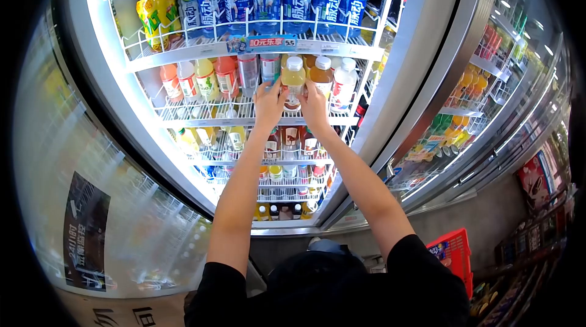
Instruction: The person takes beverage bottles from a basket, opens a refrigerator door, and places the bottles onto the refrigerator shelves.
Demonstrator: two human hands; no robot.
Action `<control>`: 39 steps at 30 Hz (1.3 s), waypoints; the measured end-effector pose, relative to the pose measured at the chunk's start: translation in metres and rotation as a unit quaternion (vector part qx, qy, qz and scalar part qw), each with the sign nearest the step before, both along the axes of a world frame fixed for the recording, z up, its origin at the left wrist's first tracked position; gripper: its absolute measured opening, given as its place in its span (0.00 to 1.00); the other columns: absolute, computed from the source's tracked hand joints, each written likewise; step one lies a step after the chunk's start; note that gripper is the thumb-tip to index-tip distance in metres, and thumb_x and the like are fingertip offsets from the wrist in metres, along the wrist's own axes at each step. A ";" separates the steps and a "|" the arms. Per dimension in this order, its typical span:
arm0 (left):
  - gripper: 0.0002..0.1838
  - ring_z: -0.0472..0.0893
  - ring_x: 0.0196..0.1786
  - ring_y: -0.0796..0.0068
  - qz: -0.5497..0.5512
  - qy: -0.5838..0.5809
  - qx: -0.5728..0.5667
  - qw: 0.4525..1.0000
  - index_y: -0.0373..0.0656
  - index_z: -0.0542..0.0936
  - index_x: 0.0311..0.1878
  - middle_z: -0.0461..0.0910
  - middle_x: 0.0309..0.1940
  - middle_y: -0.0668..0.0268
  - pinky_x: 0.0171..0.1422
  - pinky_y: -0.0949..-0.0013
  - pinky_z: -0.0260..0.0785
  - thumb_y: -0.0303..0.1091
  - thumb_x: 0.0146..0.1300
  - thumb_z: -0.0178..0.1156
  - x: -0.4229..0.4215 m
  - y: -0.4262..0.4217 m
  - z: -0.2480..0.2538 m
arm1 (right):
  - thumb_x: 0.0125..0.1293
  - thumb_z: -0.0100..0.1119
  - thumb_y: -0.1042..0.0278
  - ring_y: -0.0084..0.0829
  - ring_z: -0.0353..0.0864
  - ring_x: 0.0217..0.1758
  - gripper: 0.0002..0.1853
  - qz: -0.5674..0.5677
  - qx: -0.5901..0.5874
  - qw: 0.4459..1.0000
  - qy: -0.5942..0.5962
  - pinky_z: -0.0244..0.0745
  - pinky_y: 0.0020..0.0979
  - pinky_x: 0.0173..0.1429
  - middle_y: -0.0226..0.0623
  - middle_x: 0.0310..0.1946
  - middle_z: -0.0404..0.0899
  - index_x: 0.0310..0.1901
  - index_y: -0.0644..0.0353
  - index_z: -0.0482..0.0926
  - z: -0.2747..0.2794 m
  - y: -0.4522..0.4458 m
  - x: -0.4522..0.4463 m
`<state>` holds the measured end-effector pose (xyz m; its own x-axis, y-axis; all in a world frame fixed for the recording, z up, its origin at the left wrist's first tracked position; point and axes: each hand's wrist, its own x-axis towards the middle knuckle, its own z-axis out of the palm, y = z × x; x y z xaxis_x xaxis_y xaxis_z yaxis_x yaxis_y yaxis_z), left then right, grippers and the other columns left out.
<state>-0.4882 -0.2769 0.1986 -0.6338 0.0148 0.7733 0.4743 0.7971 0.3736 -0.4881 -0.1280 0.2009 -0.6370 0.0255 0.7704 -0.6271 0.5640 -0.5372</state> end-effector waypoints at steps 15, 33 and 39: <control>0.32 0.66 0.71 0.41 -0.071 0.040 0.053 0.995 0.34 0.62 0.73 0.68 0.69 0.46 0.75 0.49 0.57 0.33 0.69 0.57 0.044 -0.011 -0.029 | 0.62 0.62 0.81 0.37 0.82 0.34 0.09 0.018 -0.032 0.999 0.015 0.77 0.34 0.38 0.43 0.39 0.78 0.43 0.64 0.74 -0.016 -0.015 0.058; 0.20 0.80 0.57 0.64 -0.218 -0.135 0.287 0.923 0.37 0.74 0.66 0.79 0.59 0.56 0.63 0.64 0.70 0.33 0.75 0.52 0.216 0.059 -0.081 | 0.68 0.59 0.78 0.28 0.85 0.41 0.12 -0.007 -0.145 0.985 -0.089 0.81 0.28 0.45 0.40 0.45 0.81 0.53 0.65 0.76 -0.080 0.047 0.265; 0.16 0.81 0.47 0.73 -0.239 -0.164 0.329 0.899 0.36 0.78 0.60 0.83 0.49 0.58 0.56 0.69 0.73 0.26 0.72 0.52 0.277 0.113 -0.079 | 0.69 0.57 0.78 0.26 0.84 0.37 0.08 -0.042 -0.206 0.972 -0.103 0.78 0.26 0.41 0.39 0.38 0.81 0.49 0.66 0.76 -0.091 0.103 0.330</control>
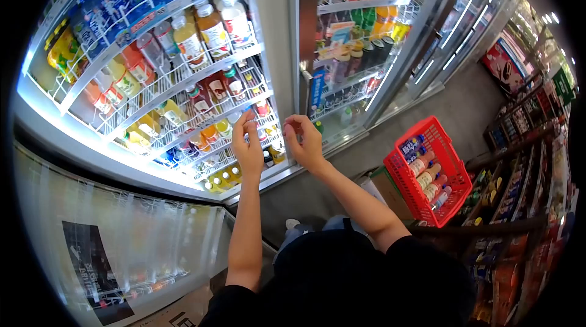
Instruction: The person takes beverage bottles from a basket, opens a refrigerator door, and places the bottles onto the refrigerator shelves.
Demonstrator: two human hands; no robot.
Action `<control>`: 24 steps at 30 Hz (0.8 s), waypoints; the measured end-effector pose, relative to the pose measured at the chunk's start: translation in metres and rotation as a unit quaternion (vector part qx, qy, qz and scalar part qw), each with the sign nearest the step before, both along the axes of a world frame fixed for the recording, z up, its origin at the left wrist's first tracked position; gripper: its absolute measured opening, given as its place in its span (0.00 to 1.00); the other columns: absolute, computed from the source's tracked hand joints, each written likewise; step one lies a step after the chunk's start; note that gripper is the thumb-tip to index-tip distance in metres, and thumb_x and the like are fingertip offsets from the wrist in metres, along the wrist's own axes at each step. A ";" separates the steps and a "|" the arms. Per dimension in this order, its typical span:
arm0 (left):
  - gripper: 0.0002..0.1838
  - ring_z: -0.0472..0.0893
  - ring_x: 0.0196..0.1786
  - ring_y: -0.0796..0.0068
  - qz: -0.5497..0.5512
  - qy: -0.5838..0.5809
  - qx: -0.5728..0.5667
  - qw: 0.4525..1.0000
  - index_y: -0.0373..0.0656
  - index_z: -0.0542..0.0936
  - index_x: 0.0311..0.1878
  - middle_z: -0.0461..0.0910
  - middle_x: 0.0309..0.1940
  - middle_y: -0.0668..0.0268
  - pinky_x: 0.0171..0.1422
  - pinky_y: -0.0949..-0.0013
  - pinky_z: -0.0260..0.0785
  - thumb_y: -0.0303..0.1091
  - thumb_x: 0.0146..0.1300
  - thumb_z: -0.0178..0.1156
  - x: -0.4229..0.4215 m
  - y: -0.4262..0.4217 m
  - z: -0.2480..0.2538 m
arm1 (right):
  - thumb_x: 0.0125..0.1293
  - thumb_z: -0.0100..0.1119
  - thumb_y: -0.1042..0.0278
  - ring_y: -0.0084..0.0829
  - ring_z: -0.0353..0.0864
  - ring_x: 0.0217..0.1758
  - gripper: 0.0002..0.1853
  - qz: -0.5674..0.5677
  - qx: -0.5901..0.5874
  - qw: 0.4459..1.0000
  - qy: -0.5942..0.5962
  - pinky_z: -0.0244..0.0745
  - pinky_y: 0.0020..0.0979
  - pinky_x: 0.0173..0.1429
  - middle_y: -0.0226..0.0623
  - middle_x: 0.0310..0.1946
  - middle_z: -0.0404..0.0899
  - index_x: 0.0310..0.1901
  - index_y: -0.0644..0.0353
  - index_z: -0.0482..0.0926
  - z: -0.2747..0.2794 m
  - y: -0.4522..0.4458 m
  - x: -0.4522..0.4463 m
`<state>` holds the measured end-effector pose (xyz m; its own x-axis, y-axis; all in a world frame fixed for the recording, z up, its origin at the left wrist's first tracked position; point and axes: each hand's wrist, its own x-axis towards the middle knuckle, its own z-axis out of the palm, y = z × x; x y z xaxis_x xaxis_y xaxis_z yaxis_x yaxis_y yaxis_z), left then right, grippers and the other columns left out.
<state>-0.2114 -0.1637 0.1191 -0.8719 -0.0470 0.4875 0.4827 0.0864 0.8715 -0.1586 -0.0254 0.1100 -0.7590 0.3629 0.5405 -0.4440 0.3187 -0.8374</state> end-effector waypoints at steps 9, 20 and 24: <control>0.14 0.81 0.44 0.75 -0.118 -0.025 -0.008 0.993 0.37 0.79 0.58 0.83 0.46 0.60 0.52 0.70 0.72 0.28 0.73 0.53 0.078 0.135 -0.024 | 0.68 0.58 0.78 0.21 0.81 0.30 0.04 -0.116 -0.061 0.991 0.041 0.75 0.24 0.37 0.33 0.30 0.79 0.43 0.64 0.78 -0.027 0.136 0.118; 0.17 0.80 0.42 0.79 -0.342 -0.073 -0.113 0.930 0.43 0.77 0.62 0.82 0.48 0.65 0.47 0.74 0.74 0.29 0.72 0.55 0.164 0.266 -0.038 | 0.71 0.55 0.75 0.23 0.80 0.35 0.05 -0.318 -0.053 0.947 0.004 0.75 0.25 0.44 0.36 0.33 0.79 0.45 0.66 0.77 -0.062 0.293 0.272; 0.17 0.80 0.43 0.77 -0.361 -0.059 -0.145 0.920 0.43 0.77 0.62 0.82 0.49 0.63 0.49 0.72 0.73 0.30 0.73 0.54 0.164 0.285 -0.046 | 0.73 0.53 0.74 0.22 0.79 0.43 0.06 -0.403 -0.010 0.914 -0.045 0.75 0.24 0.49 0.31 0.37 0.78 0.47 0.64 0.76 -0.074 0.345 0.330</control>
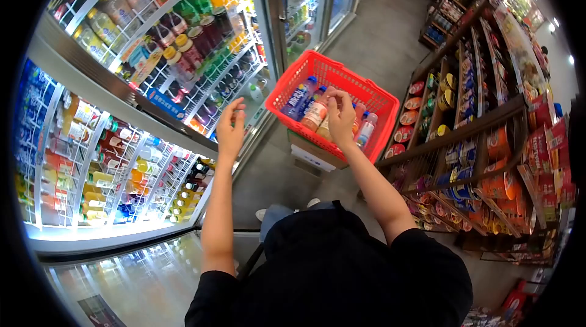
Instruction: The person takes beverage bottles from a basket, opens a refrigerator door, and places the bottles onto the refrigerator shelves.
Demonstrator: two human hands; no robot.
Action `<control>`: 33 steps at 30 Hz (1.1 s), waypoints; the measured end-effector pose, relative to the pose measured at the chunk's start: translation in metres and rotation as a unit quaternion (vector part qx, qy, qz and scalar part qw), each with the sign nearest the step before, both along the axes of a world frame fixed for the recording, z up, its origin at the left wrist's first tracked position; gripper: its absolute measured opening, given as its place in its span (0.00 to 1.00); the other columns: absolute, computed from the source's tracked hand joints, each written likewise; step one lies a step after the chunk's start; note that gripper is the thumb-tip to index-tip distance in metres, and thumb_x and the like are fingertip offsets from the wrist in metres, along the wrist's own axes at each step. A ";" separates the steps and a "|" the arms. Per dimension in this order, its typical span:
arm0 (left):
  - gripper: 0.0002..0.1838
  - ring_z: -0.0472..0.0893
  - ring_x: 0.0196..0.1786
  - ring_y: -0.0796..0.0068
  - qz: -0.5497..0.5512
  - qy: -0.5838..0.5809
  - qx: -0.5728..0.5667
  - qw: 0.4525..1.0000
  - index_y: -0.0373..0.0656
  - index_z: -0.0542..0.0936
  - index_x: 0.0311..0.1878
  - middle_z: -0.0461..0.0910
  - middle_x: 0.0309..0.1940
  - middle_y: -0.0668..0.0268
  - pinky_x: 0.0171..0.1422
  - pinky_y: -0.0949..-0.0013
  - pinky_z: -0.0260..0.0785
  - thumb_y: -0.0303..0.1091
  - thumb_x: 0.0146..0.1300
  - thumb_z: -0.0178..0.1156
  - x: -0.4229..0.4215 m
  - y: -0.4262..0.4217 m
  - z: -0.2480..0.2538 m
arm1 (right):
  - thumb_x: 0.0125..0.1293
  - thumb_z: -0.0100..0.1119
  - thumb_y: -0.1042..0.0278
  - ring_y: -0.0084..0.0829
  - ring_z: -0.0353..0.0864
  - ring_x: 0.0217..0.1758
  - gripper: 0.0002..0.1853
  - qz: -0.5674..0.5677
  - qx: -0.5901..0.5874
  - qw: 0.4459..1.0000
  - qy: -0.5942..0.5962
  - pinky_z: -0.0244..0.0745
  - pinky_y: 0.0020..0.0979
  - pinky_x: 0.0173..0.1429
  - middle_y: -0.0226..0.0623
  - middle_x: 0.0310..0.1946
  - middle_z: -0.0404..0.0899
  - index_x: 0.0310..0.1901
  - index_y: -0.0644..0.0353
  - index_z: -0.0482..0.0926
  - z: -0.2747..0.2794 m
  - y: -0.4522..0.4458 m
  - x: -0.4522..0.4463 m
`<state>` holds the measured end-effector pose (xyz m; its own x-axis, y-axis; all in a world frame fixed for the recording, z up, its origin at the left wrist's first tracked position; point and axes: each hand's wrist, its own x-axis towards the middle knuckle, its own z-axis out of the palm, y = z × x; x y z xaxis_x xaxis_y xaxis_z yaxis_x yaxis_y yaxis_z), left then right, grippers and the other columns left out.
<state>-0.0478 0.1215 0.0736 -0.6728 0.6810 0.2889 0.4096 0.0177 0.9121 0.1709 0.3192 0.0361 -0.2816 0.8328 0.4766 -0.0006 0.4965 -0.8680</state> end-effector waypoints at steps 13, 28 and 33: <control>0.17 0.80 0.45 0.80 -0.122 -0.039 0.011 0.992 0.41 0.76 0.62 0.82 0.47 0.64 0.49 0.74 0.73 0.29 0.72 0.55 0.035 0.102 -0.032 | 0.71 0.54 0.71 0.34 0.83 0.52 0.13 -0.041 -0.116 0.991 -0.049 0.77 0.34 0.58 0.44 0.47 0.82 0.54 0.64 0.76 -0.041 0.042 0.031; 0.21 0.79 0.59 0.68 -0.267 -0.233 -0.081 0.931 0.35 0.72 0.66 0.79 0.58 0.54 0.66 0.67 0.69 0.29 0.72 0.53 0.012 0.207 -0.090 | 0.72 0.56 0.66 0.32 0.85 0.50 0.18 -0.087 -0.230 0.961 -0.126 0.79 0.32 0.57 0.44 0.48 0.85 0.59 0.64 0.78 -0.090 0.091 -0.001; 0.25 0.74 0.63 0.73 -0.263 -0.280 -0.180 0.905 0.36 0.67 0.71 0.76 0.62 0.57 0.65 0.71 0.65 0.32 0.74 0.52 0.015 0.237 -0.141 | 0.71 0.55 0.65 0.34 0.85 0.54 0.22 -0.122 -0.285 0.920 -0.239 0.79 0.33 0.57 0.50 0.54 0.83 0.62 0.66 0.76 -0.104 0.099 -0.013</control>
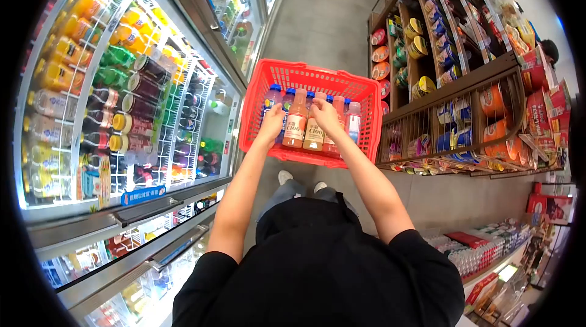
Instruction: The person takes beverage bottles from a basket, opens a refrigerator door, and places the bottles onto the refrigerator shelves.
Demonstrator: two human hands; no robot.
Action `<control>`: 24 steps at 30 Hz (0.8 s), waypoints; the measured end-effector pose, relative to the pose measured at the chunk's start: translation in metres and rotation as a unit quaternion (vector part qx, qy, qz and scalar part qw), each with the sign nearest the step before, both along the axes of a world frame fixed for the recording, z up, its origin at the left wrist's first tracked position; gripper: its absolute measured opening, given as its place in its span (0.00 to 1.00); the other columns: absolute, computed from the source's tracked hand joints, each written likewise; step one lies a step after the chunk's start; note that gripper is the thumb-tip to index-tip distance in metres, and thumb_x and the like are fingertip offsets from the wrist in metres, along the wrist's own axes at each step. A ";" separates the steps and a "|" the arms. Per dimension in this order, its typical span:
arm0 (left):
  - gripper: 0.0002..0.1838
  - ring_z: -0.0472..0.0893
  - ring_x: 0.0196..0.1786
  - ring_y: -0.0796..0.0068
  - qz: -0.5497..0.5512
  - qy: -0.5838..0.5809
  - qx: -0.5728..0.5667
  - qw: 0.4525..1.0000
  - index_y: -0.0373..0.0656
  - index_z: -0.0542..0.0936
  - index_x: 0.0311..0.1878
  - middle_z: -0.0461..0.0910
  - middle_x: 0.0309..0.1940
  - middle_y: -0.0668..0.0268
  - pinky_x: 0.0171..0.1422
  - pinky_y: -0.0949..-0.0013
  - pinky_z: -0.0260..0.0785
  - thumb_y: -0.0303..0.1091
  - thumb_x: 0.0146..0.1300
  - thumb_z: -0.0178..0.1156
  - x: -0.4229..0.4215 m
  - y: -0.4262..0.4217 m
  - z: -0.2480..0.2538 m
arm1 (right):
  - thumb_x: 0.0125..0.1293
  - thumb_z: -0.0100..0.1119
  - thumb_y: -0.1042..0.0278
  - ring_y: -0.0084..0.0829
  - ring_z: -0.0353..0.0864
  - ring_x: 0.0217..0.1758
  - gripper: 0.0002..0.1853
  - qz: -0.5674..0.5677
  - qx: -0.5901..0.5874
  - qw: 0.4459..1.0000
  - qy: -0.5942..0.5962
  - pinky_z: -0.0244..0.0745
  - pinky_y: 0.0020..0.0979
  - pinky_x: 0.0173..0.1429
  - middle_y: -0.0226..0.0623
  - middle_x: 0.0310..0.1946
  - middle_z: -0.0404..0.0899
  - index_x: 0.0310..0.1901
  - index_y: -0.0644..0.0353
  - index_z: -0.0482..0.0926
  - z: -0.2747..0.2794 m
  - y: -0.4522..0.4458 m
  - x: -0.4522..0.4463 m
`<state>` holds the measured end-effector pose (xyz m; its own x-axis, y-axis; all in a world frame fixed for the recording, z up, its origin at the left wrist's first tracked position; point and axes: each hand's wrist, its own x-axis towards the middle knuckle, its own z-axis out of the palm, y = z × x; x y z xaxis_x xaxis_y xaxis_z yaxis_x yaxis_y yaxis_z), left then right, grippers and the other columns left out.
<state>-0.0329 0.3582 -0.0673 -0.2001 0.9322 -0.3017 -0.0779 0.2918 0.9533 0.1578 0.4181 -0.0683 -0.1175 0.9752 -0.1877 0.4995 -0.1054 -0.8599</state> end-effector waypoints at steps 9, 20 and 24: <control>0.27 0.75 0.66 0.60 -0.150 -0.057 -0.178 0.971 0.29 0.63 0.70 0.71 0.66 0.46 0.67 0.64 0.68 0.33 0.72 0.52 0.001 0.024 -0.038 | 0.71 0.53 0.67 0.35 0.82 0.57 0.24 0.015 -0.154 0.988 0.026 0.77 0.33 0.60 0.50 0.59 0.79 0.65 0.71 0.72 -0.014 0.005 -0.015; 0.30 0.85 0.51 0.61 -0.239 0.262 -0.139 0.925 0.34 0.79 0.56 0.84 0.50 0.51 0.53 0.59 0.79 0.36 0.49 0.76 0.017 0.024 -0.038 | 0.71 0.50 0.68 0.39 0.75 0.67 0.25 0.064 -0.093 0.994 0.011 0.67 0.34 0.71 0.52 0.62 0.77 0.66 0.70 0.71 -0.016 -0.008 -0.016; 0.30 0.86 0.45 0.53 -0.191 0.201 -0.175 0.945 0.28 0.80 0.52 0.84 0.46 0.47 0.47 0.60 0.81 0.32 0.44 0.76 0.013 0.024 -0.013 | 0.70 0.51 0.69 0.36 0.76 0.66 0.24 0.067 -0.099 0.993 0.022 0.70 0.33 0.69 0.49 0.62 0.78 0.65 0.69 0.72 0.016 -0.011 -0.014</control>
<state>-0.0198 0.3825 -0.0806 -0.0336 0.8168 -0.5760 0.4452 0.5282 0.7230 0.1435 0.4067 -0.0518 -0.2553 0.8950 -0.3659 0.4836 -0.2095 -0.8499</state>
